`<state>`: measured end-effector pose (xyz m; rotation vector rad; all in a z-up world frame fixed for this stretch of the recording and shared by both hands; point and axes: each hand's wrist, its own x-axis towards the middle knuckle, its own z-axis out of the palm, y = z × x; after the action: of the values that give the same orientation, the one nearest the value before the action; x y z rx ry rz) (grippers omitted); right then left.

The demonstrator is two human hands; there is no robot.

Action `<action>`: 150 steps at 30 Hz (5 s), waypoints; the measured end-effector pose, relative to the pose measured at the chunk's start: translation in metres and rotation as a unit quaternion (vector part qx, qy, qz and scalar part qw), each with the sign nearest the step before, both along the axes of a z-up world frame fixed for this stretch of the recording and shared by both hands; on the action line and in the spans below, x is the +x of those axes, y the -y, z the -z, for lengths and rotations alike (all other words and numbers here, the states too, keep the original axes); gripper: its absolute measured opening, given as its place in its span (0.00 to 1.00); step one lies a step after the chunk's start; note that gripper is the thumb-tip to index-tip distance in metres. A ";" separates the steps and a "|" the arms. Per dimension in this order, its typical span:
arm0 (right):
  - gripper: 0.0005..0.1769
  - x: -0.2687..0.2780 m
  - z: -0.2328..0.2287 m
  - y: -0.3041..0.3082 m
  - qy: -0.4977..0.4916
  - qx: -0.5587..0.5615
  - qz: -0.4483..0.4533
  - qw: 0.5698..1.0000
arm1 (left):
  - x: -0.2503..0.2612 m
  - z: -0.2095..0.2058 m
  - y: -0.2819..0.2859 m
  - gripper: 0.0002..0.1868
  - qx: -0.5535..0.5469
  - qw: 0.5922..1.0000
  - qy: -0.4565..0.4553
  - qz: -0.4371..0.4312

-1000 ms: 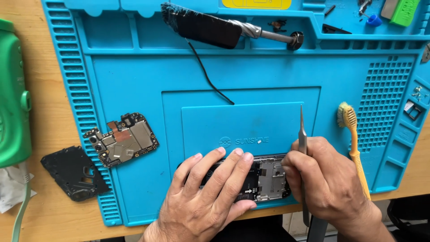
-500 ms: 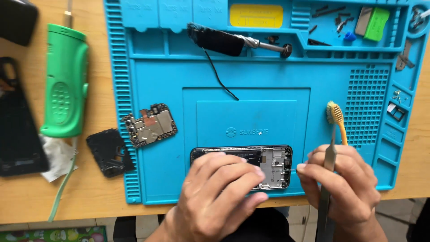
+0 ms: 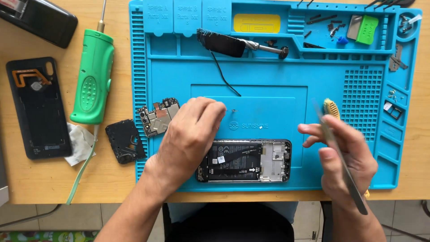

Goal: The person uses tweezers to remove small components from the internal frame of a disassembled smartphone. They carefully extract tiny screws and parts from the device's chassis and place them onto a blue silicone work mat. The person also handles the phone's battery and internal casing during the process.

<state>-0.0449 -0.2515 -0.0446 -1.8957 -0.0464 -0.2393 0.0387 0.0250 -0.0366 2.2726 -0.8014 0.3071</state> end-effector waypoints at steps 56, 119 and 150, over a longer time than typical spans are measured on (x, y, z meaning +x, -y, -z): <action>0.05 0.069 -0.017 -0.033 -0.002 -0.209 -0.297 0.932 | -0.014 0.019 0.003 0.09 0.060 0.997 -0.040 0.029; 0.08 0.061 -0.022 -0.021 0.006 -0.239 -0.334 0.912 | 0.025 0.027 0.022 0.18 0.113 0.985 -0.028 0.128; 0.10 0.070 -0.011 -0.023 0.014 -0.180 -0.331 0.926 | 0.026 0.023 0.021 0.20 0.120 0.984 -0.027 0.128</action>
<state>0.0249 -0.2285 -0.0340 -2.1187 -0.7839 0.2231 0.0643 0.0038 -0.0598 2.3501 -1.1394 0.0304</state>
